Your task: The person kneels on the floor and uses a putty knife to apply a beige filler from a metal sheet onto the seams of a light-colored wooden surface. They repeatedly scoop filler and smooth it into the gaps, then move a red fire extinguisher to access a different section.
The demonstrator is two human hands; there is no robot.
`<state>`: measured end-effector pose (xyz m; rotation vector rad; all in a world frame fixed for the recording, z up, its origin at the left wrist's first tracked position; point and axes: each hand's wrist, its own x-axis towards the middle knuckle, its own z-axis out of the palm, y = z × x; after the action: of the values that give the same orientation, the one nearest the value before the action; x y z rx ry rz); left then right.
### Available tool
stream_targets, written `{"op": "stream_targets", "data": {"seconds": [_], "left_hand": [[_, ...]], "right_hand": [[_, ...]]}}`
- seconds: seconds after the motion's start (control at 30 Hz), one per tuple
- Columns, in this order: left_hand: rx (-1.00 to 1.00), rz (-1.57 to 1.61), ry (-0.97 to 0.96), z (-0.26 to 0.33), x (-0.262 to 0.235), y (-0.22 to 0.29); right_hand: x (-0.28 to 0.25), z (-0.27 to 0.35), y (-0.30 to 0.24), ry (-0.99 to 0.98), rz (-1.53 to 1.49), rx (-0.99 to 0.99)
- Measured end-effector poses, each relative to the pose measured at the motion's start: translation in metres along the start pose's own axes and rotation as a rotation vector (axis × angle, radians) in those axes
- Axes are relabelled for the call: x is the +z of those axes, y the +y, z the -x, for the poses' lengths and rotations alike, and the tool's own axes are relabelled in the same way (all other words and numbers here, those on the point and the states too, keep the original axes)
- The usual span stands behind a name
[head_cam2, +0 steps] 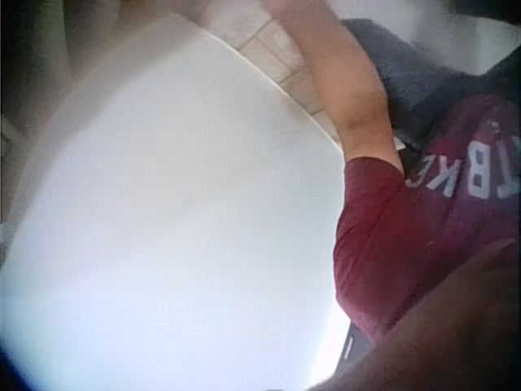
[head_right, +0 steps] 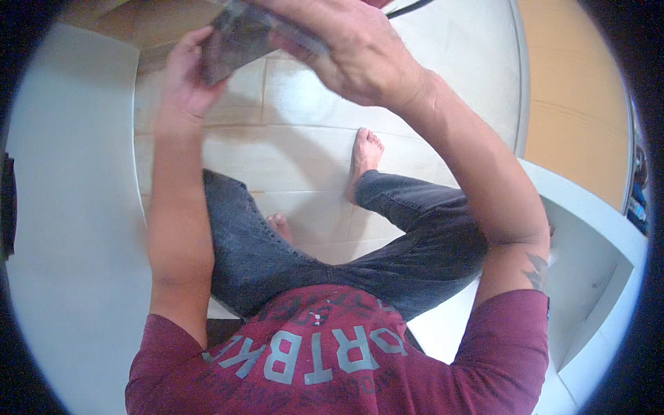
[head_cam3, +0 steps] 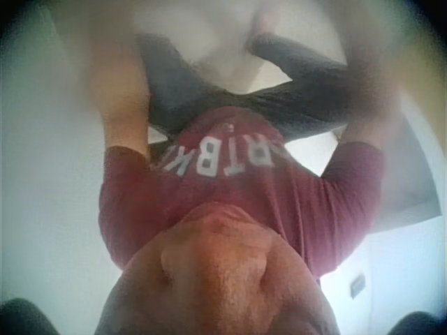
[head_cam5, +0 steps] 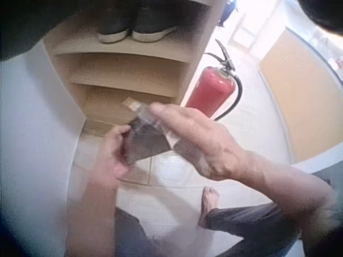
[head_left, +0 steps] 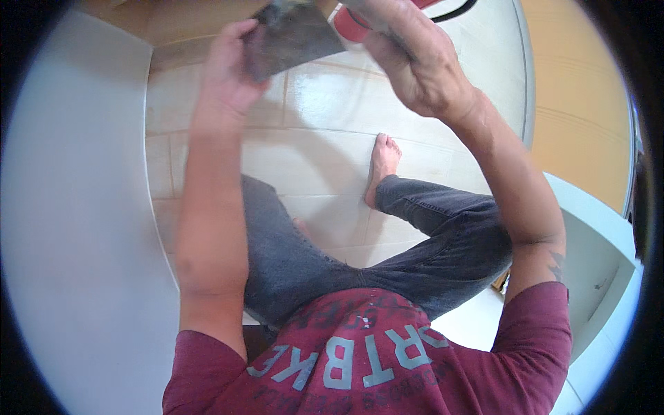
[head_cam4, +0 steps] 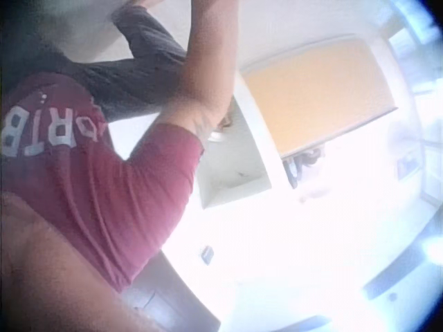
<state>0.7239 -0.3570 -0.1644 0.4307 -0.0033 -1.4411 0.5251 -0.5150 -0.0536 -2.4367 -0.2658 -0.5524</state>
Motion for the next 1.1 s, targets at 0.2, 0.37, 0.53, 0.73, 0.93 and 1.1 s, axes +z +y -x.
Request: {"op": "stream_targets", "data": {"seconds": [0.2, 0.37, 0.53, 0.73, 0.93, 1.1], "left_hand": [[-0.047, -0.108, 0.173, -0.006, 0.014, -0.060], [-0.227, 0.146, -0.150, -0.005, 0.013, -0.061], [-0.004, -0.479, 0.233, -0.019, -0.026, -0.025], [-0.158, -2.193, 0.498, -0.081, -0.156, -0.030], [-0.429, -2.974, -0.227, -0.165, -0.223, -0.070], [-0.345, -2.939, -0.220, -0.183, -0.232, -0.130]], "right_hand": [[-0.023, 0.046, -0.038, -0.340, 0.641, 0.279], [-0.041, 0.119, -0.047, -0.705, 0.706, 0.725], [-0.063, 0.198, -0.131, 0.024, 0.390, 1.225], [-0.055, 0.240, -0.202, 0.598, 0.363, 1.542], [-0.007, 0.262, -0.196, 0.399, 0.383, 1.630], [-0.015, 0.274, -0.225, 0.496, 0.227, 1.807]]}}
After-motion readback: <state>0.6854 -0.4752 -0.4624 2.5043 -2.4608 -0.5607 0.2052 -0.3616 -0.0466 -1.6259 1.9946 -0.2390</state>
